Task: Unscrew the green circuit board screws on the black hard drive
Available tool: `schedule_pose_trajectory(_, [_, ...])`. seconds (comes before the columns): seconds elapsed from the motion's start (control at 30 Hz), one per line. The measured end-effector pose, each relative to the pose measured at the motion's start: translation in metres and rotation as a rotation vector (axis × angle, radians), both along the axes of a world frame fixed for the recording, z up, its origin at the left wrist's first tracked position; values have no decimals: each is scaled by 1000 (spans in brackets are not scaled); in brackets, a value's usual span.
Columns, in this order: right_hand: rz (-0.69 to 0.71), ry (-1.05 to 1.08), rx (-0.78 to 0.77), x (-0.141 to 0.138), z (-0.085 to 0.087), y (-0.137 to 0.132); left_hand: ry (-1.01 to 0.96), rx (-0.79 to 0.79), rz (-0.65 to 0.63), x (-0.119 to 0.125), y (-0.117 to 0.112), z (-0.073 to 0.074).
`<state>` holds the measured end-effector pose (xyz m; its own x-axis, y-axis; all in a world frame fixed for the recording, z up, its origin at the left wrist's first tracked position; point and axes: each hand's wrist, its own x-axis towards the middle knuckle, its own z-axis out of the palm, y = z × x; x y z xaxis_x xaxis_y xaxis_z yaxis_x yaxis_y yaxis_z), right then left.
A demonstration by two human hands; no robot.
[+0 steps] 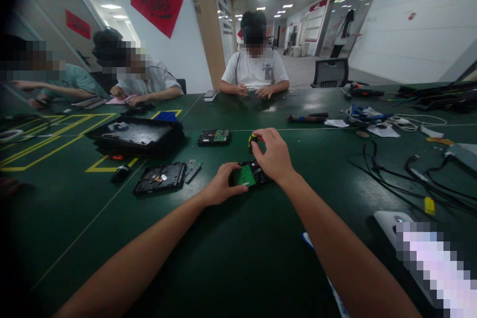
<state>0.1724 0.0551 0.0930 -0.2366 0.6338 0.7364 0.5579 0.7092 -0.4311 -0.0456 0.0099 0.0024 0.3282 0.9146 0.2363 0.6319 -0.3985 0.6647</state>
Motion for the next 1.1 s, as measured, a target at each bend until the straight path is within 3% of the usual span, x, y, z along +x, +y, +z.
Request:
schedule_pose_trajectory(0.17, [-16,44,-55,0,-3,2,-15,1,-2,0,-2,3])
schedule_pose_trajectory(0.3, [0,10,-11,0,-2,1,-11,0,-7,1,-3,5])
schedule_pose_trajectory(1.1, [7,40,-46,-1,-4,1,14,31,-8,0,0,0])
